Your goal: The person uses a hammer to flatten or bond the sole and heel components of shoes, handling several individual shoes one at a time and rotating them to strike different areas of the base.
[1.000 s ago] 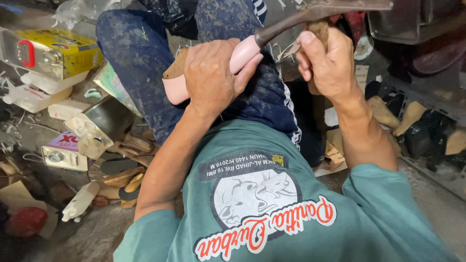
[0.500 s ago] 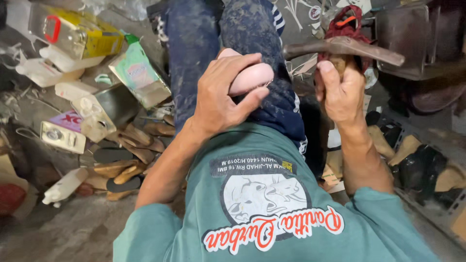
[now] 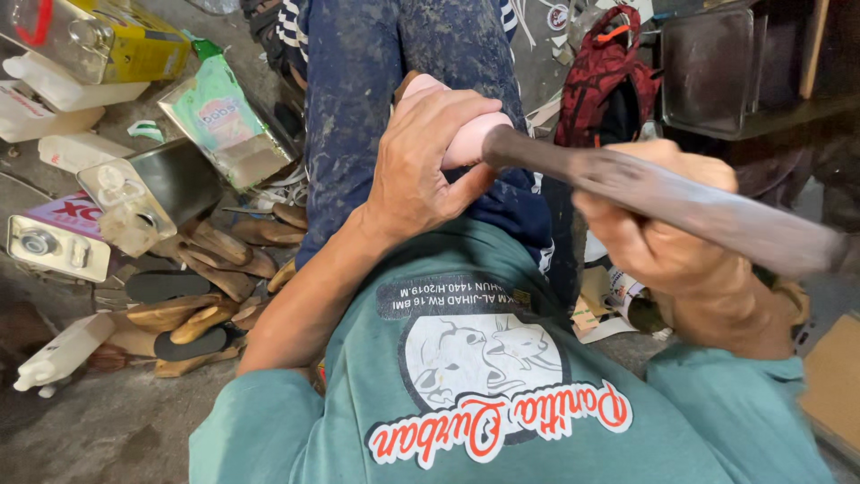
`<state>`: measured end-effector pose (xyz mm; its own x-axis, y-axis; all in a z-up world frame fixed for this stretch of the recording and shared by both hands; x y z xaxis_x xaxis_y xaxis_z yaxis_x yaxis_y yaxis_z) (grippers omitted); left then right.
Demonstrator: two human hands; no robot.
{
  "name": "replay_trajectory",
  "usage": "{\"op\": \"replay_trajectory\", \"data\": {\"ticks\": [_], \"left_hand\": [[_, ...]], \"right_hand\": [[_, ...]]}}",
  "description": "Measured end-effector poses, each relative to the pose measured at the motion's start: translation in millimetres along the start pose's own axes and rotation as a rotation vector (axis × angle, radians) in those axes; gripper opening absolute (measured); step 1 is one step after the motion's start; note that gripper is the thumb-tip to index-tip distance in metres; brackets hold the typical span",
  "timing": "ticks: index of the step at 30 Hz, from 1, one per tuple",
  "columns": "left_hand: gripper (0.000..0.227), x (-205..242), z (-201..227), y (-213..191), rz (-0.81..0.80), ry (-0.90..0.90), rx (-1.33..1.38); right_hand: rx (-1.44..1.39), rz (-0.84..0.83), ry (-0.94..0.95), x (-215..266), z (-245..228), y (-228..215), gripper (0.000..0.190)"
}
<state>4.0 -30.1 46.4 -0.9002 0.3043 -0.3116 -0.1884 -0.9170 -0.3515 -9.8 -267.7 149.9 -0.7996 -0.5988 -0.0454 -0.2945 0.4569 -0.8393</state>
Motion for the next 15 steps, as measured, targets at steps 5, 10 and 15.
{"op": "replay_trajectory", "data": {"ticks": [5, 10, 15], "left_hand": [[0.031, -3, 2, -5, 0.024, 0.000, -0.004], [0.034, -1, -3, -6, 0.024, 0.017, 0.016], [0.026, 0, -3, -8, 0.068, 0.023, 0.011]], "right_hand": [[-0.003, -0.062, 0.079, -15, 2, -1, 0.032], [-0.073, -0.160, 0.014, -41, 3, -3, 0.040], [-0.087, 0.028, 0.063, -28, 9, -3, 0.039]]}}
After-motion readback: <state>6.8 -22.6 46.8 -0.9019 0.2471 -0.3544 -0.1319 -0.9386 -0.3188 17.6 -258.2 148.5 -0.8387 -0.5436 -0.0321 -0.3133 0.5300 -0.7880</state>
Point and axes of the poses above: each hand's wrist, its own x-axis away from the middle knuckle, its own y-axis out of the palm, z = x × y, the point moved 1 cm from there along -x, towards the middle knuckle, and after that the axes turned 4 degrees about -z, right-handed, at the moved point
